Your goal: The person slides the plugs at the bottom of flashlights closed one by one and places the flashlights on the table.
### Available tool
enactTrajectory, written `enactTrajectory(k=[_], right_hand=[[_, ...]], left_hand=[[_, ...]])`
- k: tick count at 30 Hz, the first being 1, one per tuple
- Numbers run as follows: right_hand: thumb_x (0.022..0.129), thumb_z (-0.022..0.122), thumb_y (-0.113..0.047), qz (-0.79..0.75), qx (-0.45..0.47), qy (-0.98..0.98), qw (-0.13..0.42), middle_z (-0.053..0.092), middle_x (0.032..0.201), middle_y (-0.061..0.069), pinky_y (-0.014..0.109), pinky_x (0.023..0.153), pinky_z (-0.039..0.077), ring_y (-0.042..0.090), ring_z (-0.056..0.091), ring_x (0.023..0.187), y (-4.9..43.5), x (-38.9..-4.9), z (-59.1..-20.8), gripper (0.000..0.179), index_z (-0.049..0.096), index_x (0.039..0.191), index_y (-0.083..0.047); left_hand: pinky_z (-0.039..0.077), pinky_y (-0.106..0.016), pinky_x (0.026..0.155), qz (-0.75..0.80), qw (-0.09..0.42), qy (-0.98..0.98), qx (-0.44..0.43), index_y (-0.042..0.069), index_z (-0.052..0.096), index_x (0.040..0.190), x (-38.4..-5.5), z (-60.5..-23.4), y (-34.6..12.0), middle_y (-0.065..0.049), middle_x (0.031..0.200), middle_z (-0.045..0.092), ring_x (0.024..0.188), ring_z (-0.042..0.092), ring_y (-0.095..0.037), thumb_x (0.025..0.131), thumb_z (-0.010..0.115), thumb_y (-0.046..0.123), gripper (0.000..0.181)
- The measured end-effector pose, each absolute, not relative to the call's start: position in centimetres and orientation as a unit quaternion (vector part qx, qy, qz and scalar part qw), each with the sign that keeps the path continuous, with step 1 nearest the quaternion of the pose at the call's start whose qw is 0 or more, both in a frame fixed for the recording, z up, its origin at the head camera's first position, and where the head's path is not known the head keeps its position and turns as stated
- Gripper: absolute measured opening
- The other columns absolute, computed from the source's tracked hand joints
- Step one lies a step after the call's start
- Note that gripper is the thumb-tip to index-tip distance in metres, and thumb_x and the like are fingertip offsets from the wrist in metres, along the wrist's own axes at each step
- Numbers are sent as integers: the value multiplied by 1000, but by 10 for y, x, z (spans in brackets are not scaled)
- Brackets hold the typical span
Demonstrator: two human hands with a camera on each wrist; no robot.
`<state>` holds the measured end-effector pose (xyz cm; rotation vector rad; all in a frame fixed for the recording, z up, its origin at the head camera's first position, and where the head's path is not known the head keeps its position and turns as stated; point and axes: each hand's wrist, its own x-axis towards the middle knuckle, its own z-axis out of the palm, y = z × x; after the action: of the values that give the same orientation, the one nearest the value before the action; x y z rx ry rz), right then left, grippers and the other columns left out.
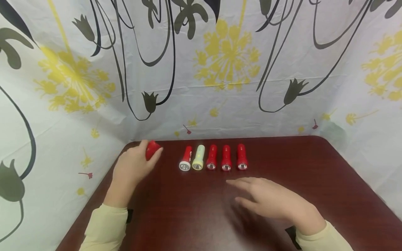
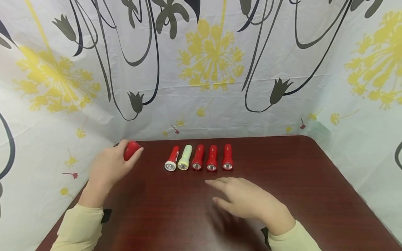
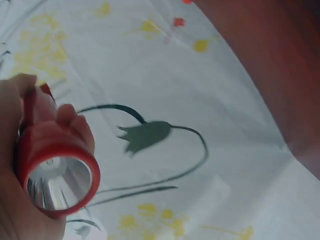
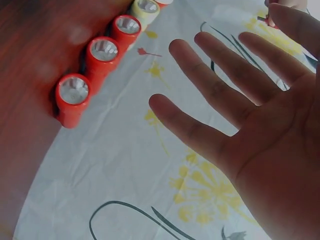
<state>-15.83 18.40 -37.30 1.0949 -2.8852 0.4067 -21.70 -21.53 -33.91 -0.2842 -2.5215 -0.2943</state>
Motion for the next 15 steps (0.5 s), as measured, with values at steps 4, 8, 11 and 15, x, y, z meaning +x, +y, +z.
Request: enactTrajectory(k=[4, 8, 11, 15], right_hand=[[103, 69, -34, 127, 359, -924, 36, 67, 146, -7, 49, 107, 57, 19, 68, 131, 185, -155, -364, 59, 51, 158, -31], [103, 69, -33, 127, 368, -919, 61, 68, 144, -9, 46, 104, 59, 16, 70, 126, 185, -151, -357, 61, 47, 160, -33], [103, 70, -33, 125, 381, -911, 92, 68, 143, -14, 43, 103, 60, 11, 70, 125, 184, -147, -353, 64, 45, 161, -36], [99, 75, -29, 134, 413, -890, 138, 69, 139, -18, 39, 100, 61, 6, 70, 121, 182, -140, -347, 70, 43, 161, -38]], left_hand=[[55, -37, 55, -113, 319, -914, -221, 11, 65, 106, -208, -337, -200, -4, 67, 64, 56, 56, -18, 94, 78, 39, 33], [50, -24, 55, -172, 265, -899, -302, 15, 70, 114, -196, -333, -186, 5, 72, 65, 60, 53, -6, 92, 81, 38, 33], [51, -20, 55, -240, 203, -884, -346, 19, 71, 116, -187, -329, -177, 9, 76, 67, 62, 55, -1, 93, 81, 35, 30], [54, -20, 56, -316, 147, -847, -401, 20, 73, 117, -178, -328, -167, 8, 81, 72, 66, 59, 1, 93, 80, 28, 26]])
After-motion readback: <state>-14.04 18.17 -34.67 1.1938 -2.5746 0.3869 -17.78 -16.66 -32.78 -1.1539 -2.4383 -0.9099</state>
